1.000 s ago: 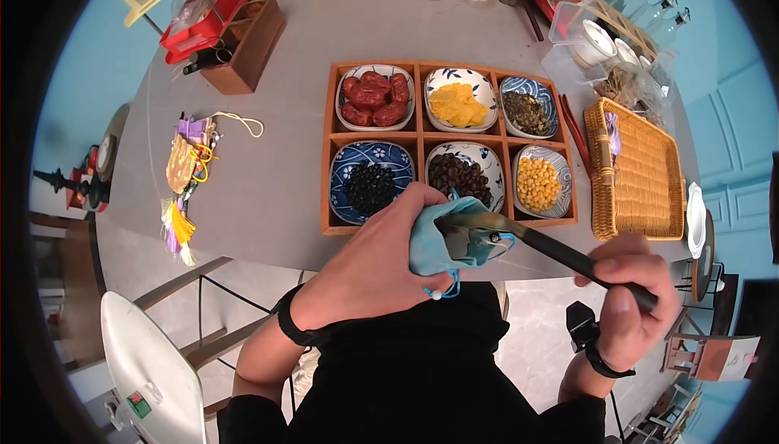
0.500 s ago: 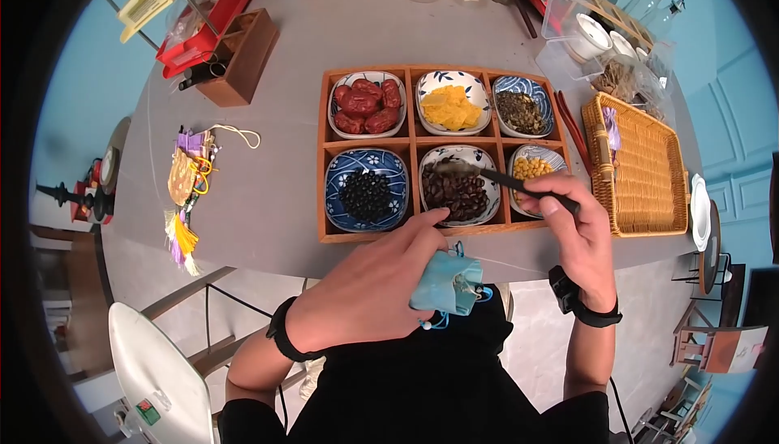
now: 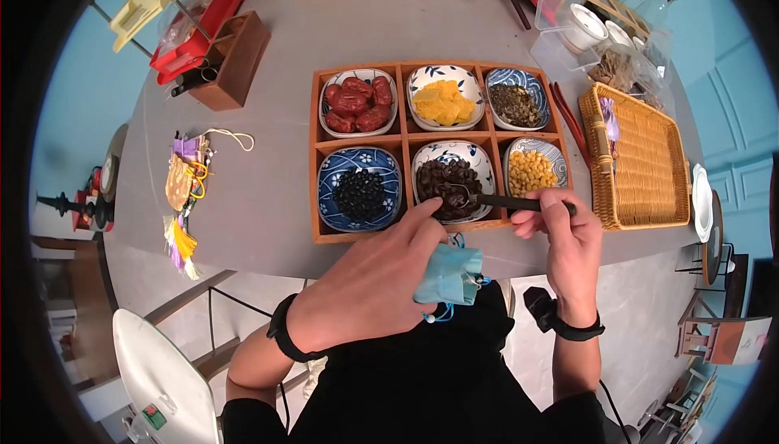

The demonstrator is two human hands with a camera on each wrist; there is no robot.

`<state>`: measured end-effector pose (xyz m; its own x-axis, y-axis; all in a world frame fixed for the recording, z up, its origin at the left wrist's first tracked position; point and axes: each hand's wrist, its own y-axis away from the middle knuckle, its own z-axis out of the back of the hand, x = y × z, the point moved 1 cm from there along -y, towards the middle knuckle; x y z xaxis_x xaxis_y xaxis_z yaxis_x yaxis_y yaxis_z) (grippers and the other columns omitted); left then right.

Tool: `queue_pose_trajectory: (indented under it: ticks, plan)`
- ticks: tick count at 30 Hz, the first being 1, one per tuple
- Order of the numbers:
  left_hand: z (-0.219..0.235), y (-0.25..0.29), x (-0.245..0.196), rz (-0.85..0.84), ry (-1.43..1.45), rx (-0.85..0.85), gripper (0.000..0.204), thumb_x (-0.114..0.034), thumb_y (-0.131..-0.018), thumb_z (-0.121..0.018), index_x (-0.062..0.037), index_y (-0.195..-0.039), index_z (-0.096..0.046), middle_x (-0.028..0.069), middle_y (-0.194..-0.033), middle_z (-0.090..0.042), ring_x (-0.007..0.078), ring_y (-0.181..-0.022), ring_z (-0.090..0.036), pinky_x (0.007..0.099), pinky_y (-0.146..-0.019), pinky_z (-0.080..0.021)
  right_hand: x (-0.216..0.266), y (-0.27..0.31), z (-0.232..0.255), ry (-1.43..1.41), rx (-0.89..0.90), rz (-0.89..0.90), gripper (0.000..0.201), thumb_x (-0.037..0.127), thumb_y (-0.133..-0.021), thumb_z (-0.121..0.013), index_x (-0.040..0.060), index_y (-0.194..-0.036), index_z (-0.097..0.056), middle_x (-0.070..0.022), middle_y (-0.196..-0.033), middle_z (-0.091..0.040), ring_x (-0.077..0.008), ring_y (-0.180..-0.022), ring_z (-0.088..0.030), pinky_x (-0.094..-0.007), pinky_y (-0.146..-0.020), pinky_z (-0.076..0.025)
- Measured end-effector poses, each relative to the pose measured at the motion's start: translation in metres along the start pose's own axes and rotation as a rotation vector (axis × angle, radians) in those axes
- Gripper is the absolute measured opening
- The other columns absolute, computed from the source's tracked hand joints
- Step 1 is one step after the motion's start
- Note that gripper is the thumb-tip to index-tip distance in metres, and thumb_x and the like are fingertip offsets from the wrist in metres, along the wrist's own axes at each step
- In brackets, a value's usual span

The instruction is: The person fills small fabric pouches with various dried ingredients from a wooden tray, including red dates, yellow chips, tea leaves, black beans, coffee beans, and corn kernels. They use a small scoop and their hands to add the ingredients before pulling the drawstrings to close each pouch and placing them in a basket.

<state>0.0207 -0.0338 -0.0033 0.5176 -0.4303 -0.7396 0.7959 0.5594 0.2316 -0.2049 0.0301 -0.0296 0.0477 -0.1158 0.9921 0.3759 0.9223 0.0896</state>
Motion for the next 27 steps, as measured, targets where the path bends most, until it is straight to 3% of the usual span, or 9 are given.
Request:
queue_pose_trajectory:
  ticks: [4,8,13,17,19,23,27]
  plan:
    - [0.003,0.004,0.002,-0.039,0.106,-0.075,0.063,-0.003,-0.060,-0.081,-0.0052,-0.112,-0.045,0.0153,-0.140,-0.041,0.0393,-0.115,-0.054,0.0411,-0.094,-0.045,-0.007,-0.003,0.000,-0.122,-0.102,-0.045,0.027,0.016,-0.100,-0.049,-0.0083,-0.100,-0.060,-0.0143,-0.079,-0.068,-0.0152,-0.066,-0.064,-0.0257,-0.065,-0.052]
    - [0.001,0.011,0.015,-0.154,0.253,-0.146,0.063,-0.002,-0.064,-0.079,-0.0039,-0.117,-0.044,0.0153,-0.128,-0.047,0.0396,-0.108,-0.055,0.0405,-0.092,-0.045,-0.010,-0.004,0.003,-0.250,-0.170,-0.030,0.027,0.016,-0.100,-0.047,-0.0073,-0.098,-0.060,-0.0151,-0.077,-0.067,-0.0165,-0.062,-0.062,-0.0264,-0.062,-0.050]
    - [0.002,0.018,0.020,0.092,0.456,-0.194,0.065,0.001,-0.064,-0.077,-0.0030,-0.120,-0.044,0.0153,-0.113,-0.054,0.0304,-0.107,-0.057,0.0370,-0.093,-0.044,0.000,-0.004,0.009,-0.285,-0.193,0.028,0.027,0.016,-0.100,-0.046,-0.0071,-0.099,-0.059,-0.0154,-0.076,-0.066,-0.0167,-0.061,-0.060,-0.0272,-0.060,-0.049]
    - [-0.001,0.014,0.020,0.115,0.461,-0.293,0.065,0.000,-0.065,-0.077,-0.0028,-0.120,-0.044,0.0157,-0.109,-0.057,0.0300,-0.106,-0.058,0.0368,-0.093,-0.044,0.018,-0.004,0.018,-0.257,-0.205,0.123,0.027,0.016,-0.100,-0.046,-0.0070,-0.098,-0.059,-0.0159,-0.075,-0.066,-0.0175,-0.060,-0.060,-0.0275,-0.059,-0.048]
    - [-0.002,0.011,0.020,0.144,0.475,-0.338,0.059,-0.005,-0.071,-0.080,-0.0042,-0.118,-0.046,0.0071,-0.107,-0.059,0.0144,-0.099,-0.058,0.0277,-0.090,-0.045,0.032,-0.001,0.023,-0.221,-0.202,0.213,0.027,0.016,-0.100,-0.045,-0.0069,-0.097,-0.059,-0.0157,-0.074,-0.065,-0.0177,-0.059,-0.060,-0.0274,-0.058,-0.048]
    - [-0.001,0.005,0.016,0.145,0.459,-0.358,0.059,-0.005,-0.071,-0.080,-0.0044,-0.118,-0.045,0.0068,-0.106,-0.060,0.0142,-0.098,-0.058,0.0276,-0.089,-0.045,0.064,0.011,0.027,-0.123,-0.171,0.263,0.029,0.017,-0.100,-0.044,-0.0073,-0.095,-0.058,-0.0159,-0.073,-0.064,-0.0179,-0.057,-0.059,-0.0269,-0.055,-0.049]
    - [-0.003,-0.001,0.013,0.102,0.437,-0.344,0.058,-0.006,-0.072,-0.079,-0.0045,-0.118,-0.045,0.0070,-0.107,-0.059,0.0140,-0.098,-0.057,0.0276,-0.090,-0.045,0.085,0.027,0.003,0.045,-0.028,0.258,0.018,0.009,-0.096,-0.050,-0.0059,-0.096,-0.059,-0.0159,-0.088,-0.065,-0.0184,-0.062,-0.062,-0.0265,-0.060,-0.052]
